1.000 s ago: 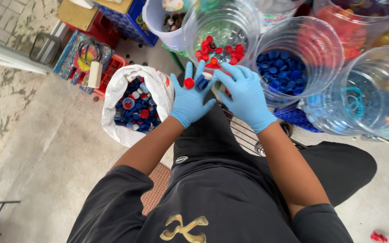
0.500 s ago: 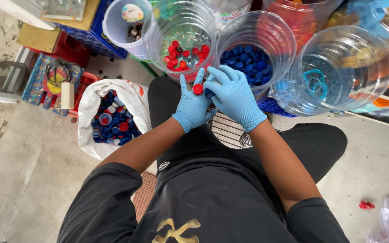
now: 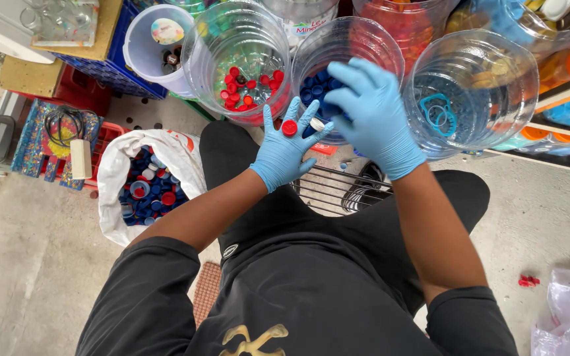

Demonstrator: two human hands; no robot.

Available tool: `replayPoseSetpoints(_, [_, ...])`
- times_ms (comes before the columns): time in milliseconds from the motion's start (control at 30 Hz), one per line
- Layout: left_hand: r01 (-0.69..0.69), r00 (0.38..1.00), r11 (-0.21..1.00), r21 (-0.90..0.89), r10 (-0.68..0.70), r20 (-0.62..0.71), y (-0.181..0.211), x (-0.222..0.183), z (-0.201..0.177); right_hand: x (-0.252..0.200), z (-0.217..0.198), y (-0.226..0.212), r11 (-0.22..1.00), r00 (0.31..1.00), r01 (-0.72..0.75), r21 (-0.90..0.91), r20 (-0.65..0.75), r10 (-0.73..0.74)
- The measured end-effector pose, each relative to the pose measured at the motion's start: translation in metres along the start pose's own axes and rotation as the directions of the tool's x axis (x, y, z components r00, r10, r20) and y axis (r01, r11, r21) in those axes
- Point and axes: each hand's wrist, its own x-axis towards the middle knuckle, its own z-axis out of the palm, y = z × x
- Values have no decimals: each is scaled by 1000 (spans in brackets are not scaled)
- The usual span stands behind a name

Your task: The person sits on a low stool and sorts plastic bottle caps from a large white sack into clear plastic containers. They pick up caps, separate them by color, and place them into the appropriate containers.

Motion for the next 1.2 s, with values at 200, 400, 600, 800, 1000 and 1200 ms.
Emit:
replayPoseSetpoints(200, [-20,1000,999,33,21,-23,-5,7,9,35,-72,0,999,984,-25,-41,-179,17])
replayPoseSetpoints(400, [-22,999,1000,20,23,-31,-6,7,9,41,-76,12,996,957,-84,6,-279,83])
replayPoseSetpoints(600, [-22,999,998,55,25,-43,-7,6,6,18,-36,45,947,979,-202,-248,-49,196])
replayPoseSetpoints(800, [-41,997,998,53,45,-69,-6,6,8,14,-31,34,971,950,-221,-96,-248,191])
replayPoseSetpoints(1000, [-52,998,997,48,54,-44,-4,9,6,13,-15,38,924,950,-309,-224,-32,310])
replayPoseSetpoints(1200, [-55,993,998,33,58,-103,-5,10,6,22,-5,10,993,973,-107,-47,200,115])
